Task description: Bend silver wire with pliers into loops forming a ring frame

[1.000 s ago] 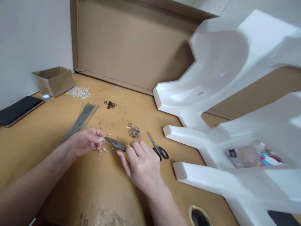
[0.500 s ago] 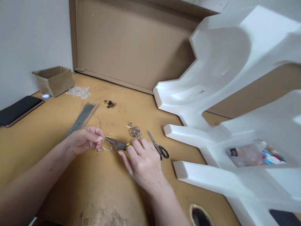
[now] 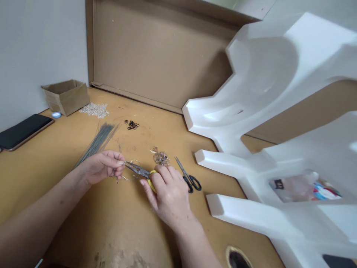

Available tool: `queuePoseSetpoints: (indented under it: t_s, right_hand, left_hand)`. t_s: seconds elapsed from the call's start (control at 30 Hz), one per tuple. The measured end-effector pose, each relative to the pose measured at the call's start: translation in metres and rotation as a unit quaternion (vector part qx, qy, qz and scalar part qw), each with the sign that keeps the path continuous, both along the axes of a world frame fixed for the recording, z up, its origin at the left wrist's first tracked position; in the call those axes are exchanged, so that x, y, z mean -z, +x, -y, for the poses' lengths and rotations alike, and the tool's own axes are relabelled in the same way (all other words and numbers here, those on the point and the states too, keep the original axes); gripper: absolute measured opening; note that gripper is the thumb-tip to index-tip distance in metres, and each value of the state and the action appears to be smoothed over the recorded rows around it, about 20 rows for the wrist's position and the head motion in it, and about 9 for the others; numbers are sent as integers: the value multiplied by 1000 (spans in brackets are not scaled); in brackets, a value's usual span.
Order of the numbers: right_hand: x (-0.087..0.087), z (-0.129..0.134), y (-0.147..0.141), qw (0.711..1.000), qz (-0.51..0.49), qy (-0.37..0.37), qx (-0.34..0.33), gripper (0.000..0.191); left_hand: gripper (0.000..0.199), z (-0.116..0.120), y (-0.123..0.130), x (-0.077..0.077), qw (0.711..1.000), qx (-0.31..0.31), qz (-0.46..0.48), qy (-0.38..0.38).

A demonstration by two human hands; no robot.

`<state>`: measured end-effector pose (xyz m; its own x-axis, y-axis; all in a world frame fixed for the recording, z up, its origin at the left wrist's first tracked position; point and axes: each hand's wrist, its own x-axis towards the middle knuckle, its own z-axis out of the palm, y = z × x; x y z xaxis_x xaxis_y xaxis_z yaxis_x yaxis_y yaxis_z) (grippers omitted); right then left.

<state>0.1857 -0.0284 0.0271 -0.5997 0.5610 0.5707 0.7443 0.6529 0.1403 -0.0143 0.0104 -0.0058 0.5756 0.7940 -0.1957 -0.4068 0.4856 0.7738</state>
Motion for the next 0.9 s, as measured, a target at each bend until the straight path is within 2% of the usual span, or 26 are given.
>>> queuePoseSetpoints:
  t_s: [0.43, 0.9]
  right_hand:
    - [7, -1, -2, 999, -22, 36, -11, 19]
    - [4, -1, -1, 999, -8, 21, -23, 21]
  left_hand:
    - [15, 1, 1, -2, 999, 10, 31, -25]
    - [16, 1, 0, -2, 1000, 16, 2, 0]
